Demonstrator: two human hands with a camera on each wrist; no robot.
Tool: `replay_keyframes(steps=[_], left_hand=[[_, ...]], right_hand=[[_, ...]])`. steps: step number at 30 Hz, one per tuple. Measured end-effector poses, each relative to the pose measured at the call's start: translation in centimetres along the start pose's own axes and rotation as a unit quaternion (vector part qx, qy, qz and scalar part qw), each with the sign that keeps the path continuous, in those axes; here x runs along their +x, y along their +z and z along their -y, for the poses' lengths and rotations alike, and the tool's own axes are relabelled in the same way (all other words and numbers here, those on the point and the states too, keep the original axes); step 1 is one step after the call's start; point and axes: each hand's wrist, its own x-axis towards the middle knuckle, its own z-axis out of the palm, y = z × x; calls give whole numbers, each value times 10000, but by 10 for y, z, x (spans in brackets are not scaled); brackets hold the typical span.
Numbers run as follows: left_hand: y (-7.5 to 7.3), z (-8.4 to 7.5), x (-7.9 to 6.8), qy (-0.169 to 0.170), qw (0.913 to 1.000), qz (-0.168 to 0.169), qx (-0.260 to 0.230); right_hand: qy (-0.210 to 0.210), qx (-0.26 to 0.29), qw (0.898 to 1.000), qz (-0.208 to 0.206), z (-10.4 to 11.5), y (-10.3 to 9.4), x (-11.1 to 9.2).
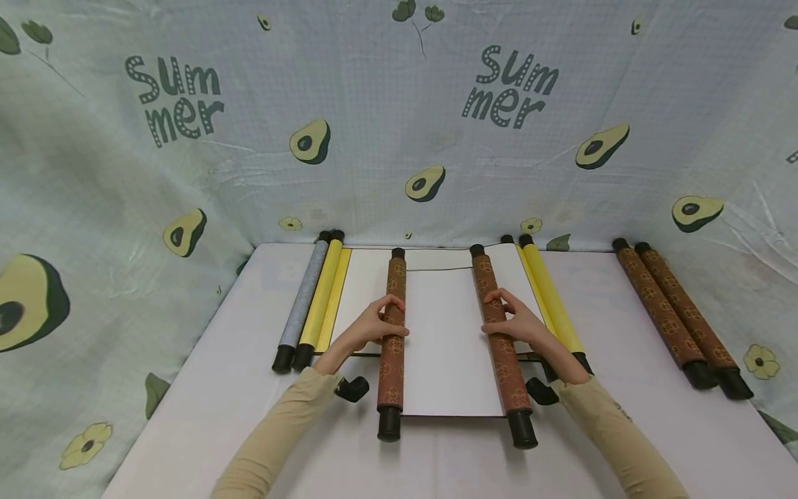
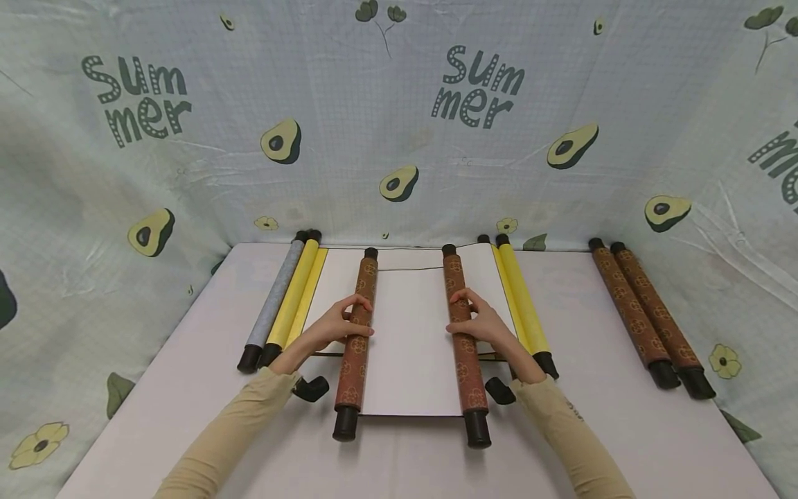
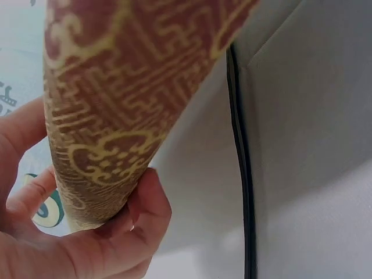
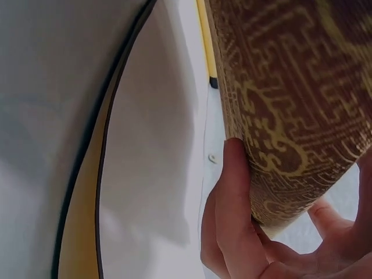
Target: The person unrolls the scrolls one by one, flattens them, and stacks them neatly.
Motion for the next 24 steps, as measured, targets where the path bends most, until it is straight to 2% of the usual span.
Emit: replay_keyframes(steps=[4, 11, 24], left_hand=[[-1, 1, 0, 47, 9999, 69, -62], [-2, 1, 0, 63, 10000, 71, -14], [-10, 1, -1, -36, 10000, -22, 55]], right_hand=[[104, 42, 9999, 114, -2, -5, 0], [35, 11, 9997, 235, -5, -9, -1], [-85, 299, 9994, 149, -5, -11, -3]])
